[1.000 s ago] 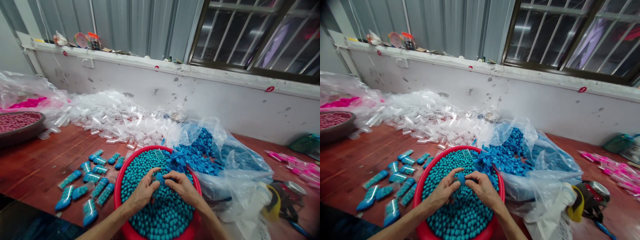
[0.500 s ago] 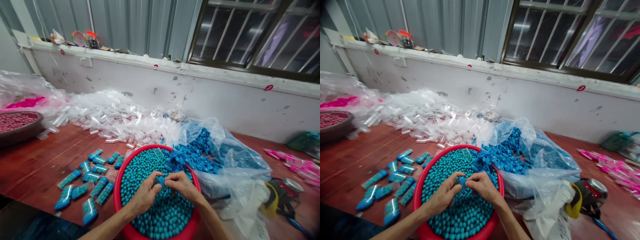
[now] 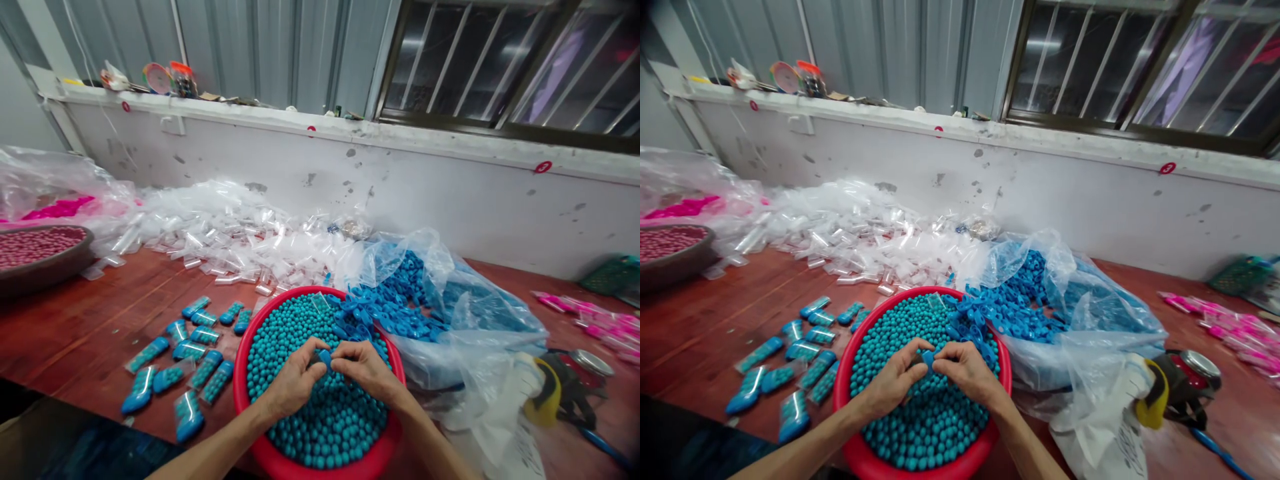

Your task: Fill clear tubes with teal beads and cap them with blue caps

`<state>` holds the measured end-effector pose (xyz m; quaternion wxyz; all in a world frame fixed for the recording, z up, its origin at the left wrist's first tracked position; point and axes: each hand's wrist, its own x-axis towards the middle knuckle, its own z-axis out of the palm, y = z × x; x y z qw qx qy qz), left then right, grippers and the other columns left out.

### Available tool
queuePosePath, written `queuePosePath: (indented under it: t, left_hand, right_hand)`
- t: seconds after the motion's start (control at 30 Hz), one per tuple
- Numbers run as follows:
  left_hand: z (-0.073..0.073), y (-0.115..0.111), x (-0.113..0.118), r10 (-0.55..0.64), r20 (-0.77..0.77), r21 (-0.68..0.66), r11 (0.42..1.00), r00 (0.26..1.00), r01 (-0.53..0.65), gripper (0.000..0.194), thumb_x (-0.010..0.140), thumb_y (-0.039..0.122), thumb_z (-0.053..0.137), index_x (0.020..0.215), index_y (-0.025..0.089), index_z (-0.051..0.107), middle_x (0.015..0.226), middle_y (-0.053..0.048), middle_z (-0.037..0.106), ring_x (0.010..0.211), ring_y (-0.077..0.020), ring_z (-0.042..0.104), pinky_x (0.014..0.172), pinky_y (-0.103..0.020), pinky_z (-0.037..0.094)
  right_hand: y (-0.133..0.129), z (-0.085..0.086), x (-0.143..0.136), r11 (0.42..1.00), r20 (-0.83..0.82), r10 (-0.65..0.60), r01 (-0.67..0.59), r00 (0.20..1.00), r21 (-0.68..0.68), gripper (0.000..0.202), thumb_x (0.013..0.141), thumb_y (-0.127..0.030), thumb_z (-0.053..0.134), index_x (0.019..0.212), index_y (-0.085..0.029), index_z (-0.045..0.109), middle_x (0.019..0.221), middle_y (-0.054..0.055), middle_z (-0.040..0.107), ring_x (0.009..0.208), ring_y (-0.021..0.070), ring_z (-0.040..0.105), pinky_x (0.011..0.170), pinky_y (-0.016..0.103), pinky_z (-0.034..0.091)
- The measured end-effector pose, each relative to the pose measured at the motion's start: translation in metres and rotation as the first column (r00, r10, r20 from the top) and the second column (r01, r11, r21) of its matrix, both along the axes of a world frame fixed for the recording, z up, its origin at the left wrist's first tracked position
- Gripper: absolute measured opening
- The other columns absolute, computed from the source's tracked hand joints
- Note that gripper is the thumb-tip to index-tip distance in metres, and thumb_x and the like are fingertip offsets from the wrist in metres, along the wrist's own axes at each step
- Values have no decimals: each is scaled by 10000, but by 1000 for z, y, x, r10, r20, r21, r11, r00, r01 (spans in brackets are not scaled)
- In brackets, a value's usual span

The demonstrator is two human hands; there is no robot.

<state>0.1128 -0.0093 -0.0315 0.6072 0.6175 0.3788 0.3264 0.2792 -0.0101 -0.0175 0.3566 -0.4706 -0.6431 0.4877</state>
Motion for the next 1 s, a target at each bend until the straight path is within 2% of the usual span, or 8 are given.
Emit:
queuePosePath:
  t: [0.1,0.23,0.33,0.5,0.63,0.73,0.87,1.0]
  left_hand:
    - [-3,2,1,-16,45,-38,999,999,18,264,796,283,437,1044,197,406,598,80,392,360,-29,315,320,-145,318]
    - [-7,5,-1,-24,64,-27,999,998,26,292,814,320,419,1078,205,369,637,68,429,382,-32,354,339,-146,349]
    - [-8,6,-2,-66,29,5,998,997,66,237,813,311,425,1026,209,397,660,61,441,404,-32,361,347,-139,340]
    - [-6,4,-2,-41,6,-31,999,999,42,278,814,321,407,1068,219,356,671,64,451,395,-44,354,344,-161,330]
    - [1,0,0,45,-38,25,999,998,-44,276,812,298,419,1068,205,375,698,57,469,448,-52,360,407,-171,318]
    - [5,-2,0,86,-58,81,993,995,-81,213,813,284,415,1005,192,421,655,62,467,496,-72,388,480,-192,343]
    - [8,-3,-2,76,-43,107,992,996,-71,258,807,261,417,1057,195,415,668,51,497,647,-120,498,603,-230,402]
    - [8,-3,-2,18,-47,138,990,999,-11,268,798,218,426,1064,188,424,797,12,558,811,-148,532,714,-260,419]
  right_hand:
    - [-2,-5,-2,997,-135,-50,41,990,-70,109,700,-251,577,746,-160,614,626,-48,490,425,49,435,410,174,365]
    - [-1,-1,5,983,-306,13,-69,952,-171,259,693,-230,579,945,-180,548,820,-9,525,577,94,539,485,214,470]
    - [1,-1,8,973,-336,4,-81,942,-216,341,674,-226,591,997,-181,492,823,3,552,616,115,560,478,223,484]
    - [-1,-5,0,986,-185,-96,68,978,-153,322,717,-267,536,1023,-173,506,790,13,580,566,124,551,413,216,450]
    - [-10,4,-9,989,161,-97,78,982,122,340,802,-242,442,1116,-164,544,846,54,627,765,184,590,663,299,487]
    - [-12,10,-14,959,285,-144,63,948,276,355,823,-215,407,1141,-141,546,983,91,625,915,205,569,831,330,425]
    - [-11,13,-14,984,299,-70,17,952,176,387,854,-225,363,1211,-140,486,782,49,646,646,157,586,649,279,471]
    - [-12,17,-7,971,284,42,-106,958,215,381,827,-194,437,1201,-207,506,923,31,639,773,153,579,742,275,440]
